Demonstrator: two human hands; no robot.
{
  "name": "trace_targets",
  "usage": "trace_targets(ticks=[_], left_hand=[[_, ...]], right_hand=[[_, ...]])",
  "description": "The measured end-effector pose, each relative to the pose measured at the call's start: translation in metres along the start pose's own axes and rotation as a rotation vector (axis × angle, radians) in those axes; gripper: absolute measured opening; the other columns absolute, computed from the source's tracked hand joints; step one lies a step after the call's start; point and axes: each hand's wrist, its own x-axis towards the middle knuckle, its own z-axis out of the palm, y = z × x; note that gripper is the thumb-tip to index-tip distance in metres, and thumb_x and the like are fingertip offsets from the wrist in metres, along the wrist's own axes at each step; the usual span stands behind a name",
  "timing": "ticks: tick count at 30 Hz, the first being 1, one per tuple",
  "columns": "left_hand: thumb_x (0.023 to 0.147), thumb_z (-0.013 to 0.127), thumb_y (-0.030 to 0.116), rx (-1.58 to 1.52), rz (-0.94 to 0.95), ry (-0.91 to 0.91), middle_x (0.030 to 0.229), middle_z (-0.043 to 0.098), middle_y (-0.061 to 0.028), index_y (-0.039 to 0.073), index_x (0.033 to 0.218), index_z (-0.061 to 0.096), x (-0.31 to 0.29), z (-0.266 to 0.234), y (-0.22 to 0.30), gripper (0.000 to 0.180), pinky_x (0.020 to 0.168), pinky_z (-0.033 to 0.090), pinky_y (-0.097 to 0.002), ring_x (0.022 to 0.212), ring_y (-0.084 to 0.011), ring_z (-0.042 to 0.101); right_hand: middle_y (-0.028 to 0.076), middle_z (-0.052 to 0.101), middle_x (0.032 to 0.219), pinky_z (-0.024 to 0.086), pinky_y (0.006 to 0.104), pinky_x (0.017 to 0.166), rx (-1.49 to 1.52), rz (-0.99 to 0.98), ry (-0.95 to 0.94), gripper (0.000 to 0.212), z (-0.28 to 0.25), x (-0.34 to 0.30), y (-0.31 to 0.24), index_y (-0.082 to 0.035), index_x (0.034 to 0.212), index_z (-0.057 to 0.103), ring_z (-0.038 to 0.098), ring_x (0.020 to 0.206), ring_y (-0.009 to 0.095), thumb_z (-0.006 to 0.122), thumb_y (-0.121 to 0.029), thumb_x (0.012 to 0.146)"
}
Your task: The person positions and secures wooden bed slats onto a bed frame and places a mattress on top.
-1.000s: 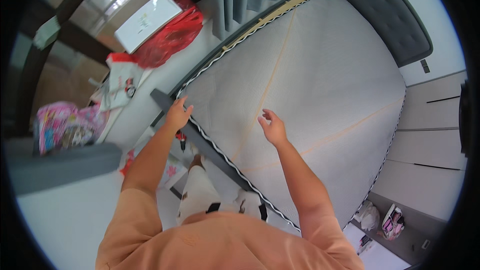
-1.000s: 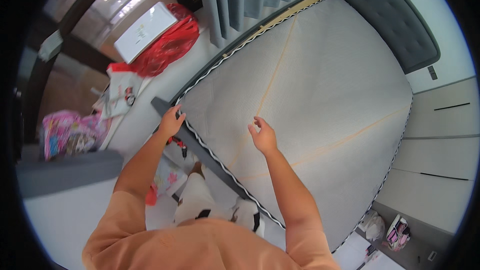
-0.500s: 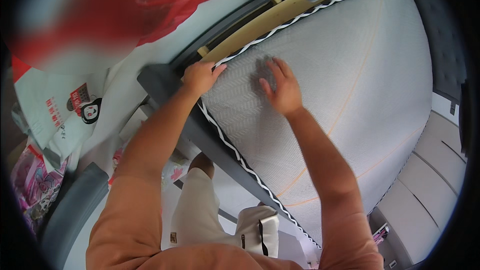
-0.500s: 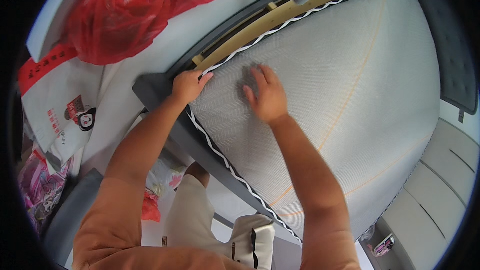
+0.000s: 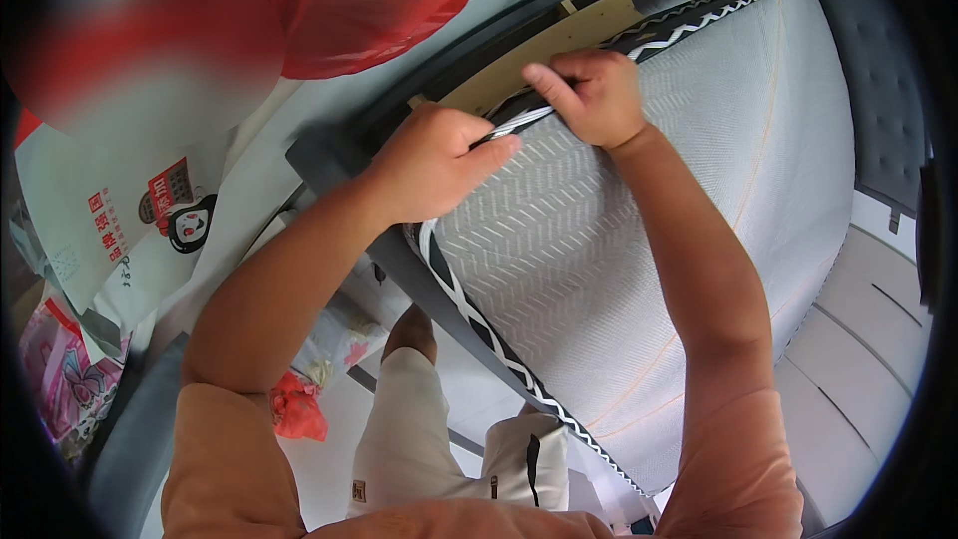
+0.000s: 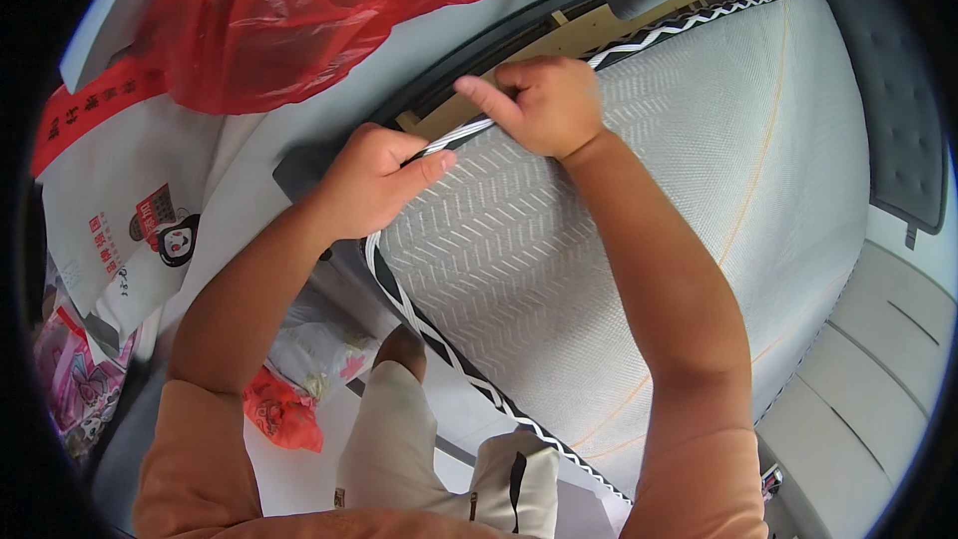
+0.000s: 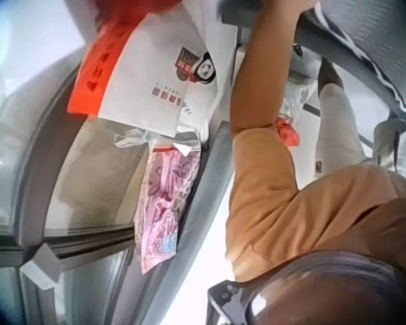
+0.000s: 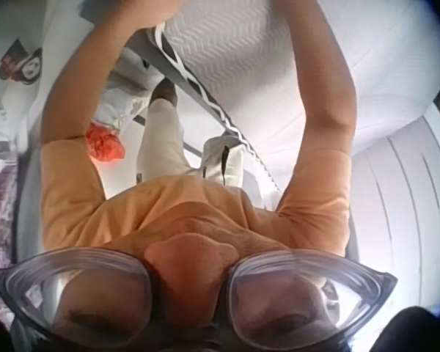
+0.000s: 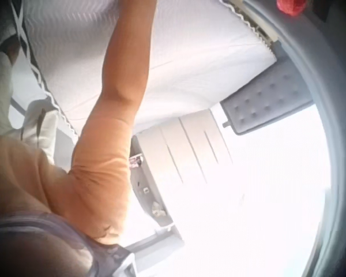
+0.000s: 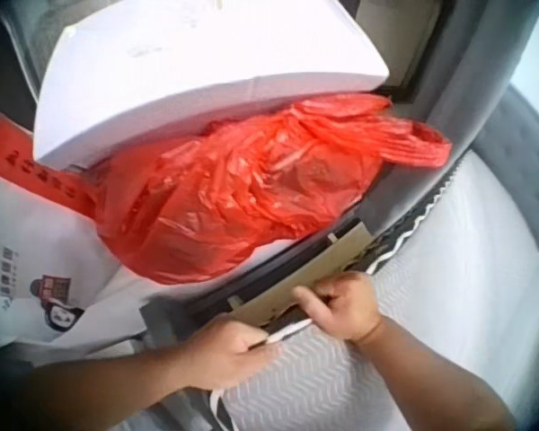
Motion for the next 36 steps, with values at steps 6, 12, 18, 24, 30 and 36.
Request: trace_targets(ticks=[6, 12, 18, 24, 30, 36], left_hand=[[0.088, 0.055, 0.017, -0.132, 0.136, -0.054, 0.051, 0.031, 0.002, 0.001, 0.058, 0.043, -0.019, -0.003, 0.064, 0.036, 0.042, 0.027, -0.0266, 0.052, -0.0044, 0.029], [0.085, 0.059, 0.021, -0.129, -0.091, 0.084, 0.047, 0.033, -0.0104, 0.001, 0.055, 0.044, -0.074, -0.003, 0.038, 0.039, 0.042, 0.03, -0.033, 0.045, -0.0091, 0.032], [0.084, 0.059, 0.026, 0.2, -0.244, 0.149, 0.05, 0.038, -0.0153, -0.002, 0.058, 0.045, -0.029, 0.005, -0.036, 0.041, 0.044, 0.031, -0.0356, 0.045, -0.0147, 0.033], [0.086, 0.055, 0.031, 0.538, -0.243, 0.302, 0.052, 0.046, -0.017, -0.001, 0.06, 0.051, -0.021, 0.016, -0.012, 0.041, 0.048, 0.036, -0.0393, 0.045, -0.027, 0.045], [0.086, 0.053, 0.033, 0.952, -0.261, 0.308, 0.085, 0.06, -0.0155, 0.006, 0.085, 0.058, -0.027, 0.036, -0.014, 0.027, 0.063, 0.044, -0.0458, 0.075, -0.0358, 0.056], [0.075, 0.065, 0.014, 0.96, -0.086, 0.312, 0.135, 0.03, -0.0199, 0.014, 0.137, 0.03, -0.038, 0.1, 0.084, 0.071, 0.1, 0.031, -0.0429, 0.122, -0.0366, 0.034]], right_hand=[[0.01, 0.046, 0.045, 0.038, 0.0317, 0.041, 0.105, 0.217, 0.208, 0.032, -0.064, 0.017, -0.053, -0.003, 0.053, 0.056, 0.048, 0.039, 0.026, 0.061, -0.019, 0.081], [0.007, 0.049, 0.045, 0.041, 0.0365, 0.041, 0.243, -0.087, 0.135, 0.029, -0.031, 0.004, -0.07, -0.011, 0.046, 0.053, 0.052, 0.042, 0.026, 0.062, -0.019, 0.073], [0.009, 0.055, 0.05, 0.045, 0.0414, 0.049, 0.121, 0.149, -0.036, 0.034, 0.058, -0.012, -0.015, -0.011, 0.048, 0.057, 0.056, 0.05, 0.031, 0.056, -0.03, 0.077], [0.009, 0.06, 0.074, 0.044, 0.0398, 0.064, 0.139, 0.037, 0.131, 0.015, 0.028, -0.014, -0.011, -0.007, 0.066, 0.057, 0.056, 0.071, 0.029, 0.062, -0.019, 0.072], [0.023, 0.034, 0.131, 0.028, 0.0481, 0.098, -0.037, 0.429, 0.199, 0.062, -0.032, -0.116, -0.023, -0.006, 0.124, 0.043, 0.035, 0.12, 0.04, 0.07, -0.02, 0.07], [0.026, 0.018, 0.141, 0.026, 0.0468, 0.103, -0.02, 0.841, 0.185, 0.08, -0.151, -0.262, -0.077, -0.007, 0.138, 0.025, 0.026, 0.128, 0.041, 0.07, -0.028, 0.075]])
